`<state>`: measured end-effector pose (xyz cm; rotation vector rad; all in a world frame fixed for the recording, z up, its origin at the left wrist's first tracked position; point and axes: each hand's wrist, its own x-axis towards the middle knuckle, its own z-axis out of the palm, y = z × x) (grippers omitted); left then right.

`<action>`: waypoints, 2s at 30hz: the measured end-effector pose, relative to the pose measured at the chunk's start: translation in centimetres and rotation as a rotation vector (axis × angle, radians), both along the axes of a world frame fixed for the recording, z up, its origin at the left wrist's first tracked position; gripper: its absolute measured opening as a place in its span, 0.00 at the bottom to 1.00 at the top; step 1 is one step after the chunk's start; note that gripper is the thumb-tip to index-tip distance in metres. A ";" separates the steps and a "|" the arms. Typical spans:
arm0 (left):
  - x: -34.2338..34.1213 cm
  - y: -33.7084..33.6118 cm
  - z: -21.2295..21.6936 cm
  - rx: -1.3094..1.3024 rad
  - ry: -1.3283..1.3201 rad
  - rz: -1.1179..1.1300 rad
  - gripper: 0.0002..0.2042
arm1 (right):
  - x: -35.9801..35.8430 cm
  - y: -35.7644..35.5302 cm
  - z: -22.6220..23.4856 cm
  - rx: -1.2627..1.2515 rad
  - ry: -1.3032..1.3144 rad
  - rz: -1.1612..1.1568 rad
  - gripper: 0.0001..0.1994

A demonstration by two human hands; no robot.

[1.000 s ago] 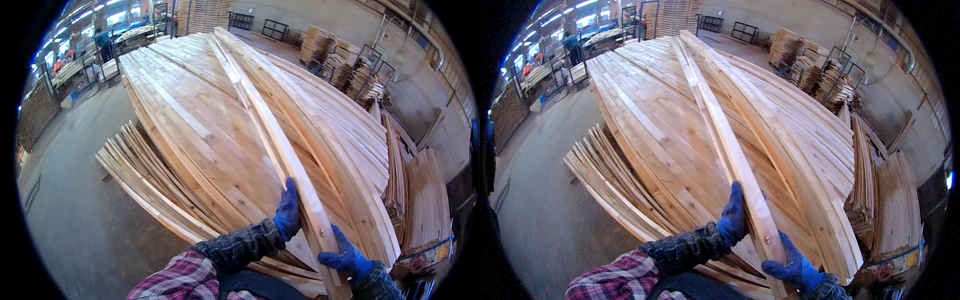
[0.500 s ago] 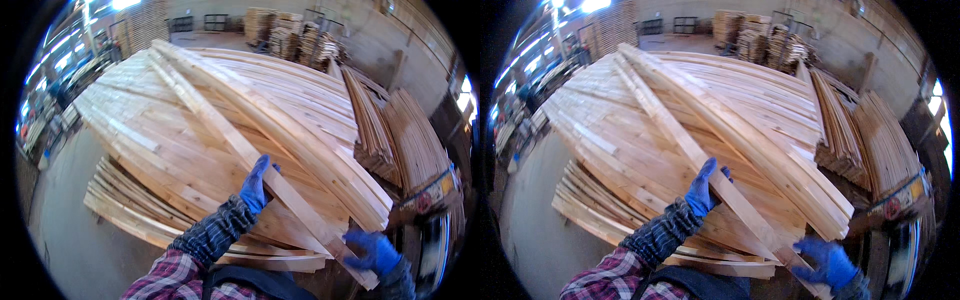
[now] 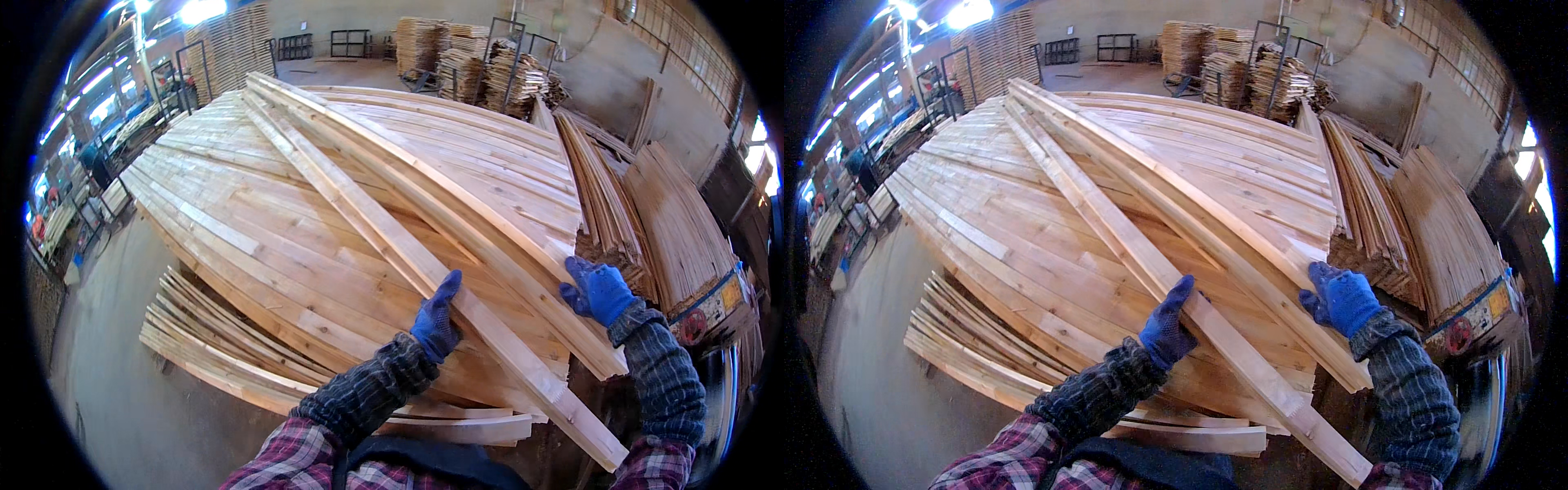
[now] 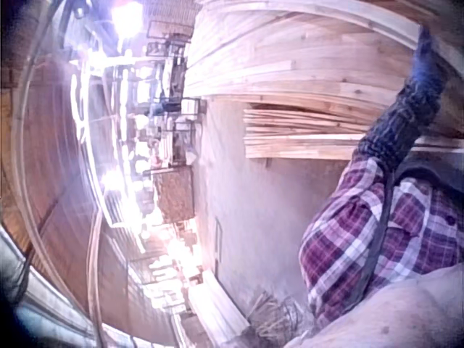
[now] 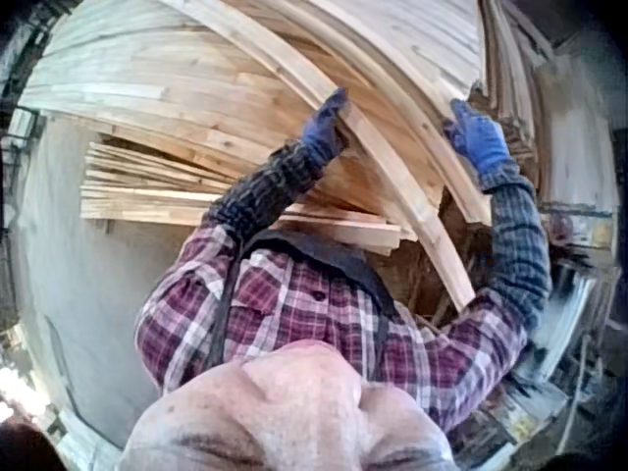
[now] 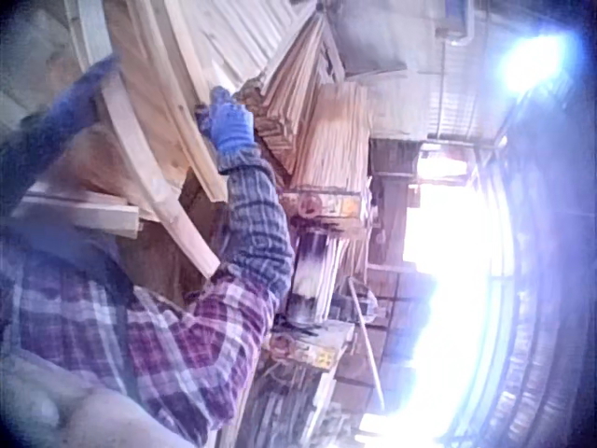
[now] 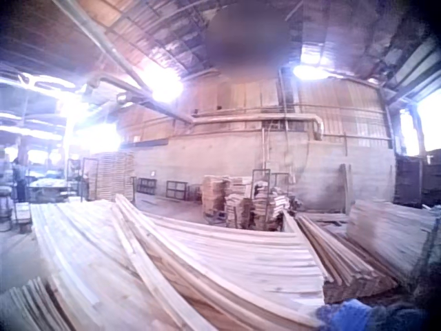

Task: The person picks up individual wood planks from a large stack and feeds them into a processing machine one at a time.

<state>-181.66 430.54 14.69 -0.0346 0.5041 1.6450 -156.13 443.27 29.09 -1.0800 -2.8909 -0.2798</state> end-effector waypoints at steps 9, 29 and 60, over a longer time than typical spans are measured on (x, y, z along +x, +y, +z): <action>-0.8 -2.7 2.6 -0.032 0.218 0.027 0.26 | -1.3 -14.7 2.1 -0.229 -0.133 -0.005 0.25; -15.2 -8.0 7.2 0.306 1.203 0.300 0.18 | 8.1 -13.1 -8.6 0.062 0.068 -0.019 0.42; -10.5 -33.0 -20.3 -0.211 -0.167 0.869 0.48 | -25.7 -23.7 -23.5 -1.344 -0.183 0.189 0.24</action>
